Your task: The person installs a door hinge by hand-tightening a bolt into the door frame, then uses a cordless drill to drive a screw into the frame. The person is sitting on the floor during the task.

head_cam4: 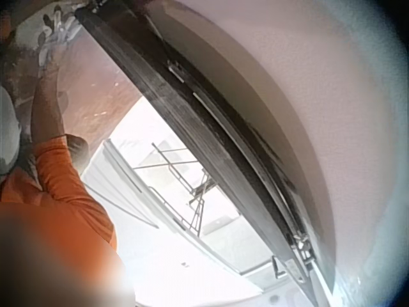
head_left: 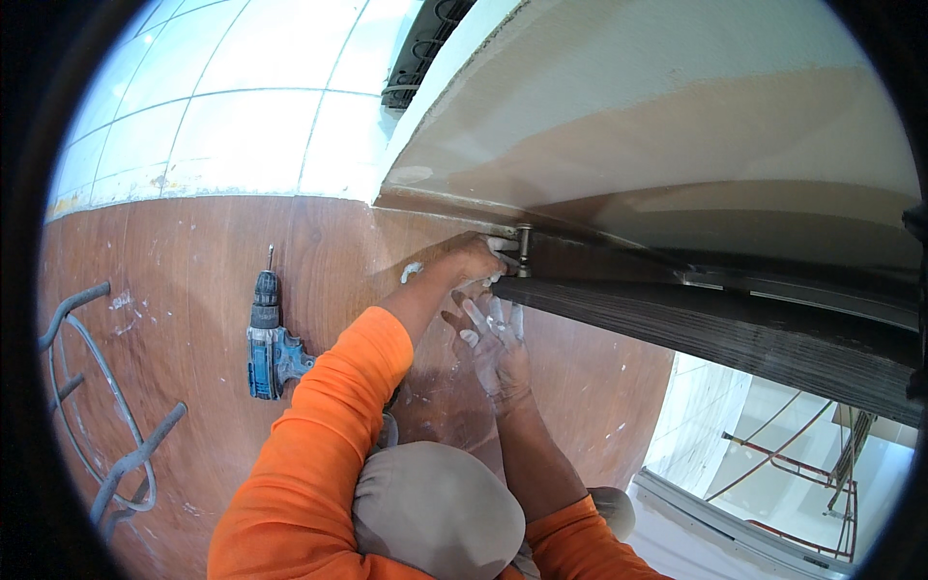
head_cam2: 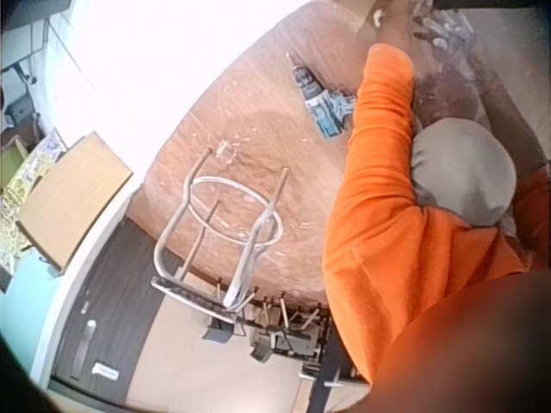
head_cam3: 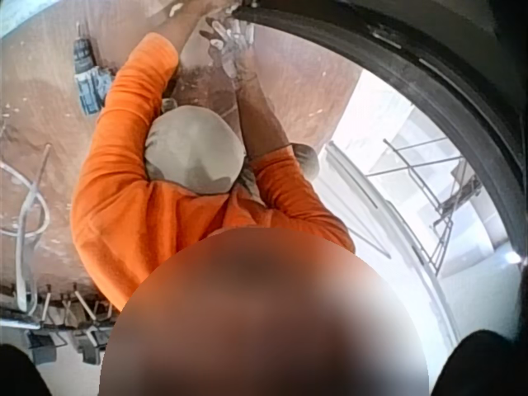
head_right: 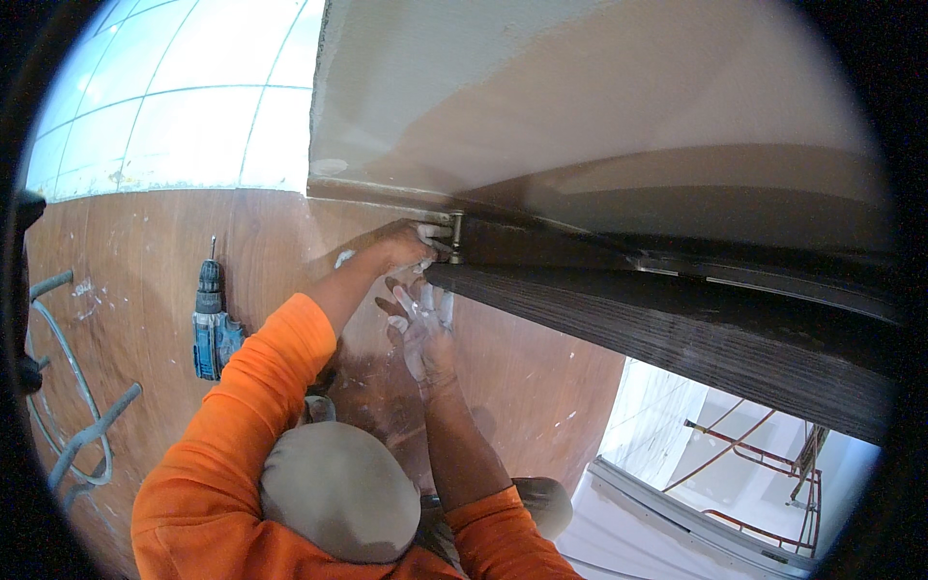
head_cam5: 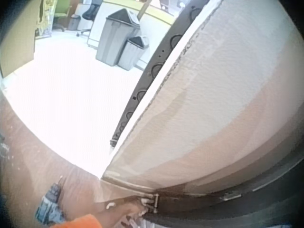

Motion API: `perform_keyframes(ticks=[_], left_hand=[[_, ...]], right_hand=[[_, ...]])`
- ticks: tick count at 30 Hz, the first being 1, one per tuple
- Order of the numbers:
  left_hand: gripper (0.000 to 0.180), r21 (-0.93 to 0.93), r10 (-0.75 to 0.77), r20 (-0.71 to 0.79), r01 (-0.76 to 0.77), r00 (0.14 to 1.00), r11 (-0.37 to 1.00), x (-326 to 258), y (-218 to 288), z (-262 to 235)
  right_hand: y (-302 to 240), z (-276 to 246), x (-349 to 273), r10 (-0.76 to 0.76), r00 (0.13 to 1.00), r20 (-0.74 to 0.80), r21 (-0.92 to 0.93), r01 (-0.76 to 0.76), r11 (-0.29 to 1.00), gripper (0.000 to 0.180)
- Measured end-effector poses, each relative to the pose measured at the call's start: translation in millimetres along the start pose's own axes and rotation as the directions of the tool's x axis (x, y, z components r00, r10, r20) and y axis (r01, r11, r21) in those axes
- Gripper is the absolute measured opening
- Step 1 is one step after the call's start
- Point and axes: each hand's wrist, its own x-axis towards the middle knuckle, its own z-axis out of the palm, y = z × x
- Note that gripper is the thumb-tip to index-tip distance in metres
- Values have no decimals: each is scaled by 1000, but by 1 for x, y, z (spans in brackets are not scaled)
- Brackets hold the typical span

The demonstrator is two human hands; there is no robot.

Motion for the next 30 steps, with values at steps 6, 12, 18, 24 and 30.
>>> perform_keyframes(ticks=[6, 12, 18, 24, 30], left_hand=[[42, 163, -11, -62, 21, 998, 986, -11, 10, -3], [44, 196, 64, -37, -56, 997, 979, -22, 17, -6], [43, 214, 70, -60, -56, 996, 975, -28, 24, -5], [47, 308, 79, -16, -71, 997, 949, -50, 42, -15], [50, 286, 89, 16, -89, 996, 954, -55, 50, -15]], right_hand=[[0, 5, 1, -13, 1000, 16, 9, 13, 1000, 74], [1, 11, 1, -33, 999, 18, 20, 32, 999, 74], [2, 10, 0, -62, 995, 82, 26, 60, 998, 75], [3, 13, -2, -63, 997, 45, -12, 63, 998, 77], [-7, 22, -12, 9, 996, 92, -23, -6, 1000, 79]])
